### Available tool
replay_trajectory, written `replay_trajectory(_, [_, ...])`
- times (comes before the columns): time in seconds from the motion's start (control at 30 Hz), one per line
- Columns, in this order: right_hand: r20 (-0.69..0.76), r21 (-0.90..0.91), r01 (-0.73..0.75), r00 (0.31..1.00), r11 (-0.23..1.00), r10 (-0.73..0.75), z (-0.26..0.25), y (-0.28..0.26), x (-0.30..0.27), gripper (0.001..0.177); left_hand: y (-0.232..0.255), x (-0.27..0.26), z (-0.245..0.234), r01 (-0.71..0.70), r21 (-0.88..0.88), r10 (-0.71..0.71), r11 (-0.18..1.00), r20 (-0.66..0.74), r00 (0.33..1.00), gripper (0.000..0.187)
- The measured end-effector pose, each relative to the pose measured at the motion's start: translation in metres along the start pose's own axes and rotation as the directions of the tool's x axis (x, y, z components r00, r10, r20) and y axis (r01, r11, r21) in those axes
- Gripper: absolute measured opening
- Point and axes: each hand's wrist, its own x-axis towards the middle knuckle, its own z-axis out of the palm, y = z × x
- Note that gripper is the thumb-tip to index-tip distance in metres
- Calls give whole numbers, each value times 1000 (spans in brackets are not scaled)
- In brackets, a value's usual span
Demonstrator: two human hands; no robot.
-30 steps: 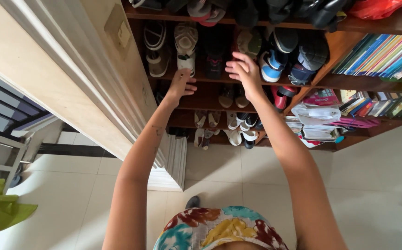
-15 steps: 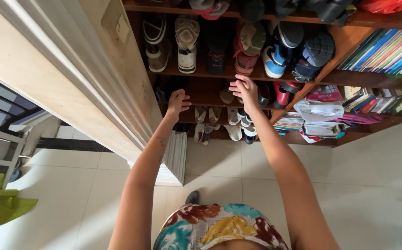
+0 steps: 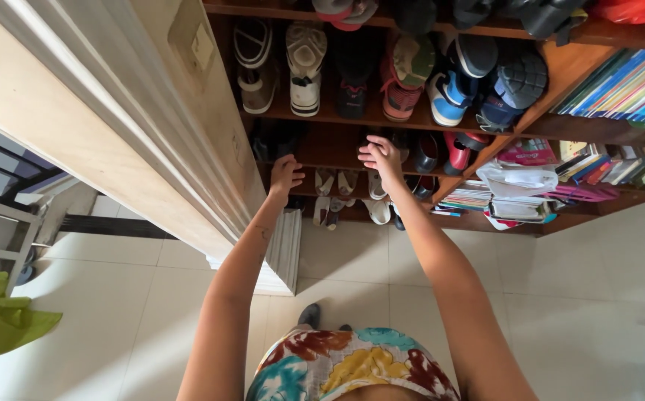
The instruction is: The person organizes shoes on a multi-tiered wooden shoe rack. They pick up pairs of shoes, including red slip-ons, black sneakers, and black loafers, from various shelves, inspect them, and place them back in an orderly fashion.
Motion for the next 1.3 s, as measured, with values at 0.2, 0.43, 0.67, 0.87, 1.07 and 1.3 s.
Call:
replay_trajectory(0.2, [47,-18,-76,996,997,77,16,24,6,34,-26,15,-8,72,17,-71,997,-26,997,43])
replay_trajectory(0.43, [94,-36,-155,983,987,158,34,50,14,38,-48,29,-21,189,-11,-189,982,-29,982,50])
replay_trajectory(0.67, [135,-30,-275,951,961,277,60,89,32,37,-62,43,-32,205,-95,-211,974,-58,976,56])
replay_trajectory(0.87, [101,-5,-379,921,925,378,90,101,36,43,-72,67,-39,223,-254,-258,941,-116,959,53])
replay_trajectory(1.07, [117,-35,-394,911,919,395,111,135,60,50,-73,98,-35,274,-355,-350,894,-173,920,54])
replay_trajectory(1.3, [172,52,-527,841,848,513,139,154,92,84,-64,114,-21,267,-461,-413,847,-253,875,76])
